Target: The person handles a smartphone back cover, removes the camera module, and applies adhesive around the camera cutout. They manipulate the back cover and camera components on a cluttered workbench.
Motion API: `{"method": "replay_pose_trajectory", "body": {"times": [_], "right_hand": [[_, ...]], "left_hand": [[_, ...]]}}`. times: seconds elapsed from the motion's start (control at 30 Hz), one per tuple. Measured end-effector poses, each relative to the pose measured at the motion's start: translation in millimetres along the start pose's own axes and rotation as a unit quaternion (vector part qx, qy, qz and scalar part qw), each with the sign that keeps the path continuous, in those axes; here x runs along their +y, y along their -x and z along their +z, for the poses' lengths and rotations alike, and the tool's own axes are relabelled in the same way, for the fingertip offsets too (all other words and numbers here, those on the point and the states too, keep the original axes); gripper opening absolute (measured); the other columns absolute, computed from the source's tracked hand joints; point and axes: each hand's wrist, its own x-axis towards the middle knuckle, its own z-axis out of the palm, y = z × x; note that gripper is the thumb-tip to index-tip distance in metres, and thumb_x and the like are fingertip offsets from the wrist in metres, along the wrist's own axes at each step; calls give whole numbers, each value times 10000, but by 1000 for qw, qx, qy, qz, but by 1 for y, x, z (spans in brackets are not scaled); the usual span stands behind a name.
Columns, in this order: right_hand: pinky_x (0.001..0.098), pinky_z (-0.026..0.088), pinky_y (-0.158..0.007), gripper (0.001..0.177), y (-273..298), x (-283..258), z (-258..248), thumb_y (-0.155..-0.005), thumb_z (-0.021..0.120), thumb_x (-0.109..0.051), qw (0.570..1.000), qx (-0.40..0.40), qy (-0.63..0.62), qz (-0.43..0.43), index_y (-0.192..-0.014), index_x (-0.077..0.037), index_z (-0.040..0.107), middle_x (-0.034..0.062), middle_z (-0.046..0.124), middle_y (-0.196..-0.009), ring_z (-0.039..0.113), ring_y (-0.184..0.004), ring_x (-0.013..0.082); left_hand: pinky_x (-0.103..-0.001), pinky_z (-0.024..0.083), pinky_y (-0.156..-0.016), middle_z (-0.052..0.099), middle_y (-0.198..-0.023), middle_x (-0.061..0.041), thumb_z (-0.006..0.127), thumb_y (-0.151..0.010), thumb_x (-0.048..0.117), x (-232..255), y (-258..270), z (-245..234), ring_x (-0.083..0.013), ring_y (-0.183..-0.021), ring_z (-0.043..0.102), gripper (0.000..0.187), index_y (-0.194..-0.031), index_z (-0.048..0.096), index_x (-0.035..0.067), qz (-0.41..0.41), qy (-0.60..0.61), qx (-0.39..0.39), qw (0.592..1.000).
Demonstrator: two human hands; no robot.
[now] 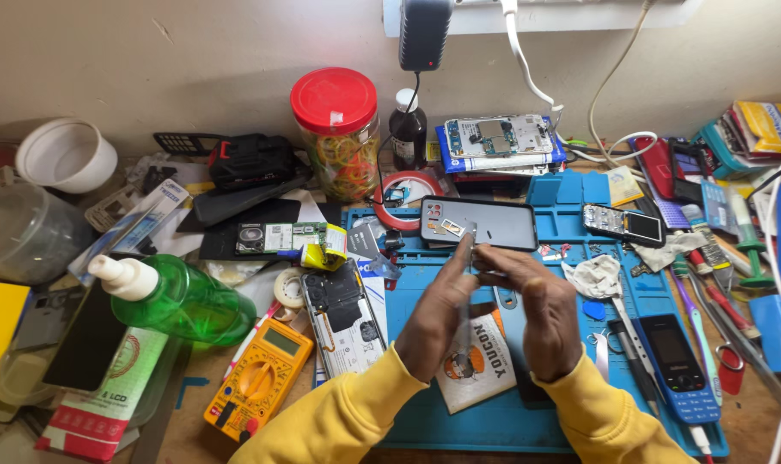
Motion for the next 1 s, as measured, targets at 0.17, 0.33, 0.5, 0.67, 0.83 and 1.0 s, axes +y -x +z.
{"method": "replay_pose_trajectory", "body": {"times": [0.17, 0.33, 0.5, 0.67, 0.83, 1.0], "right_hand": [[307, 590, -801, 242, -13, -5, -6, -951, 698, -97, 974, 68, 216, 4, -1173, -8, 739, 121, 738, -1140, 732, -904, 183], [292, 605, -802, 255, -13, 8, -10, -916, 732, -73, 982, 56, 180, 30, -1167, -27, 740, 110, 743, -1117, 733, -908, 171], [272, 611, -792, 280, -11, 12, -9, -903, 739, -69, 987, 53, 145, 45, -1180, -25, 732, 109, 735, -1116, 733, -902, 146], [245, 585, -736, 386, -11, 16, -9, -881, 747, -48, 974, 62, -86, 200, -1262, 1, 713, 91, 765, -1022, 702, -845, 105], [238, 606, -739, 457, -8, 24, -10, -827, 753, -23, 953, 30, -168, 250, -1276, 4, 672, 88, 760, -986, 715, -834, 101], [238, 570, -656, 316, -3, 31, -7, -930, 704, -102, 957, 10, -132, 259, -1208, 45, 735, 108, 773, -888, 674, -713, 114]], "left_hand": [[-530, 488, -1115, 472, -1550, -215, 328, -1089, 404, -1, -3, -5, -362, -1392, 520, 622, -1549, 390, -10, -60, 390, -26, 919], [-513, 494, -1108, 474, -1551, -223, 321, -1087, 416, -5, -2, -3, -366, -1369, 528, 618, -1556, 402, 22, -65, 405, -20, 912], [-466, 540, -1048, 575, -1441, -188, 309, -1101, 405, -8, -2, -6, -327, -1268, 606, 595, -1516, 450, 3, -91, 413, -13, 906], [-353, 591, -918, 682, -1204, -142, 357, -1094, 359, -5, -4, -6, -199, -1040, 699, 504, -1395, 540, -2, -115, 317, 62, 939], [-276, 583, -754, 715, -1016, -94, 552, -1065, 187, 3, -9, -15, -130, -848, 687, 260, -1202, 646, -13, -56, 160, 94, 981], [-249, 597, -658, 741, -899, -88, 623, -1004, 112, 1, -12, -17, -106, -723, 696, 153, -1073, 684, -10, -75, 123, 141, 979]]}}
